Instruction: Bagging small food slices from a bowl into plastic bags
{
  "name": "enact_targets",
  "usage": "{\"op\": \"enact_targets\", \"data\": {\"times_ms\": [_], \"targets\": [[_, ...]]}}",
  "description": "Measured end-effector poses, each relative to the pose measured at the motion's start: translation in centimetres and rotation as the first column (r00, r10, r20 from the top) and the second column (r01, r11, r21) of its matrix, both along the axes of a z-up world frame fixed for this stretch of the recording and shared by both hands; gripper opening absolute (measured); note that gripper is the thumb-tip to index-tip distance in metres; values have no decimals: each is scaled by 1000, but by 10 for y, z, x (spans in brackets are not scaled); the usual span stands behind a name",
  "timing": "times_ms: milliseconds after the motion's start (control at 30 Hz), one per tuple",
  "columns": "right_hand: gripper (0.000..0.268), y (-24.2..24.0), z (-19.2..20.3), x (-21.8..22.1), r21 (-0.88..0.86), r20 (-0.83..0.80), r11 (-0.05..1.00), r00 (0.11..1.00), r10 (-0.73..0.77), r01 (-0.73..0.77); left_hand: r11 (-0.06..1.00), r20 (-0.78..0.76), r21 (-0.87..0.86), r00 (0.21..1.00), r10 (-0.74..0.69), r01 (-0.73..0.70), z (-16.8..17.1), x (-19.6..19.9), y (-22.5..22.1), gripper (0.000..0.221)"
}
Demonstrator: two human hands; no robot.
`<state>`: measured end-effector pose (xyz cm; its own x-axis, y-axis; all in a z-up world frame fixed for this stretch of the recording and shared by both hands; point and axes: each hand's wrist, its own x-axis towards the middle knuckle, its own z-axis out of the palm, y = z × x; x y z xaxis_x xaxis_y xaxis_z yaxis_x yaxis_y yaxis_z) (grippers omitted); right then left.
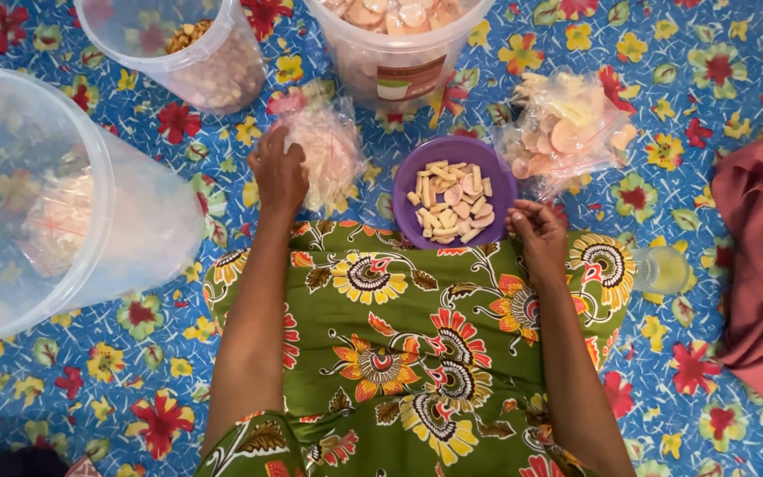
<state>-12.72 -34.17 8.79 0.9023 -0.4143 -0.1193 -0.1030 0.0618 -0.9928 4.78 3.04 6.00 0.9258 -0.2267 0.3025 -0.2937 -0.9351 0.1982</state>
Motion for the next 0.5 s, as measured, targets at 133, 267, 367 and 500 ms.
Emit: {"op": "enact_targets", "data": {"times_ms": [133,267,367,500], "targets": [[21,1,1,-2,7,2,1000,1000,-5,5,1000,-151,9,988,-20,22,-9,8,-1,52],[21,0,-2,-3,2,6,1000,1000,-3,3,998,-227,65,974,6,9,-7,16,-1,64],[21,-1,-3,-2,2,8,1000,1000,-3,3,996,-216,87,976,7,12,-13,19,0,63],[21,2,1,-3,-9,7,1000,1000,-3,3,995,-80,93,996,-29,37,-23,15,0,42]]}}
